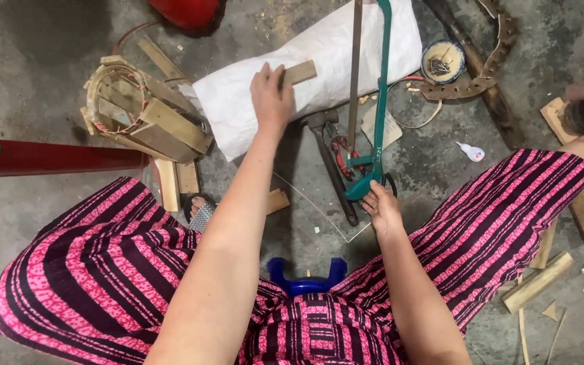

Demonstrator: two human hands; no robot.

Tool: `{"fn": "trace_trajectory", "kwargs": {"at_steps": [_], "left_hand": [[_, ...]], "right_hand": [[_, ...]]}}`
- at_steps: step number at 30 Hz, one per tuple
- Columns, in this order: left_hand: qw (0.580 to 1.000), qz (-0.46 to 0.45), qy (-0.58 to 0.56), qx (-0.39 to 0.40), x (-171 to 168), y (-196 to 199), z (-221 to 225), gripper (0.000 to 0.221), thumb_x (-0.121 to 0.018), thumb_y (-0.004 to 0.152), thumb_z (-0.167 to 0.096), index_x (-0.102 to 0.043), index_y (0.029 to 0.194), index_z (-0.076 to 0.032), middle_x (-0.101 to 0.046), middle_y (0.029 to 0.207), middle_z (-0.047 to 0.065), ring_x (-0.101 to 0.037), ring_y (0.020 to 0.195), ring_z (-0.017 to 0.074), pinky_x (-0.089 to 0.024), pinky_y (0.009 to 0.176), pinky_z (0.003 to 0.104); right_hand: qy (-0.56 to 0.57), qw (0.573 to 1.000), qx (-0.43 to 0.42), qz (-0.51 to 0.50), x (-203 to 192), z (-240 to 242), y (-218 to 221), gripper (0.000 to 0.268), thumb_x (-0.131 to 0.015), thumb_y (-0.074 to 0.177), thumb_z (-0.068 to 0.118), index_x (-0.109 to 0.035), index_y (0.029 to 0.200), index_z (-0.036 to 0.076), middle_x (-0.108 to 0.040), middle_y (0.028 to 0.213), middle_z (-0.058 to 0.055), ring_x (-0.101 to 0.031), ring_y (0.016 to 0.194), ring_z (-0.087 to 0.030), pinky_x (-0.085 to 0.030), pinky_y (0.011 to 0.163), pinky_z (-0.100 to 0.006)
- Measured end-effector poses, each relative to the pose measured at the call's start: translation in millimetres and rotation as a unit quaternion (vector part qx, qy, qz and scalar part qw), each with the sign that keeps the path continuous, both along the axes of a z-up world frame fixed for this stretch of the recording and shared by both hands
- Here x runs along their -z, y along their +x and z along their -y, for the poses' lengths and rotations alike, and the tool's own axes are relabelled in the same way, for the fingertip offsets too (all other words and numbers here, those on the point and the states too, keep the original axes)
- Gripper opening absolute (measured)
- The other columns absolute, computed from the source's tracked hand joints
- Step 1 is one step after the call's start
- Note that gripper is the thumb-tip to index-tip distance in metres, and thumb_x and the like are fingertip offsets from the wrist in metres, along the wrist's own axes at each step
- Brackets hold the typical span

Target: The person is using a hacksaw to cut a small wooden block while sitting on the floor in a workshop.

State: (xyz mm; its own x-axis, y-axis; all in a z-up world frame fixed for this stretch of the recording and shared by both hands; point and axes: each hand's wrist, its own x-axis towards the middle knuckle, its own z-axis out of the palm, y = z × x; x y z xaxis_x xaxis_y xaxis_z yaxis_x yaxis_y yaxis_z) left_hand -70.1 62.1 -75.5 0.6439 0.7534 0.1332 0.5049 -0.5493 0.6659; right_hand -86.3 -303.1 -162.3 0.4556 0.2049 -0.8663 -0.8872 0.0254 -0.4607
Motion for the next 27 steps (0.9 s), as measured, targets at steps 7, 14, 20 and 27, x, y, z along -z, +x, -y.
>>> {"fn": "trace_trajectory", "kwargs": {"at_steps": [7,14,20,27], "left_hand": [[0.996,0.038,0.036,0.076,18.3,-1.7,-3.8,0.051,-0.073,0.083,-0.01,-0.066,0.134,-0.011,-0.06,0.136,0.019,-0.056,0.125,0.0394,-0.047,0.109,0.045],[0.998,0.059,0.012,0.026,-9.1,12.6,-11.1,0.021,-0.07,0.089,-0.02,-0.077,0.106,-0.009,-0.069,0.118,0.014,-0.062,0.109,0.0361,-0.051,0.097,0.042],[0.996,0.068,0.058,-0.019,3.6,41.9,-34.1,0.023,-0.065,0.094,-0.028,-0.074,0.103,-0.009,-0.07,0.107,0.013,-0.062,0.102,0.0339,-0.048,0.094,0.042],[0.996,-0.032,0.043,-0.077,14.8,53.2,-27.2,0.041,-0.051,0.101,-0.036,-0.07,0.123,-0.007,-0.058,0.144,0.018,-0.042,0.143,0.0402,-0.027,0.119,0.056]], "right_hand": [[0.057,0.996,0.059,-0.027,21.3,4.4,0.9,0.041,-0.075,0.09,0.03,-0.065,0.118,0.002,-0.065,0.102,-0.011,-0.063,0.093,-0.024,-0.048,0.09,-0.039],[0.148,0.973,0.154,0.082,-81.3,-17.6,-0.9,0.026,-0.069,0.094,0.011,-0.06,0.118,0.005,-0.065,0.101,-0.006,-0.063,0.084,-0.016,-0.054,0.079,-0.032],[0.136,0.953,0.107,0.247,-142.6,-26.5,14.2,0.044,-0.063,0.096,0.006,-0.038,0.133,0.002,-0.067,0.1,-0.015,-0.071,0.088,-0.026,-0.061,0.083,-0.037],[0.095,0.956,0.141,0.239,-195.6,-52.4,39.5,0.012,-0.061,0.097,0.01,-0.06,0.109,0.006,-0.056,0.073,-0.005,-0.054,0.061,-0.016,-0.049,0.059,-0.029]]}}
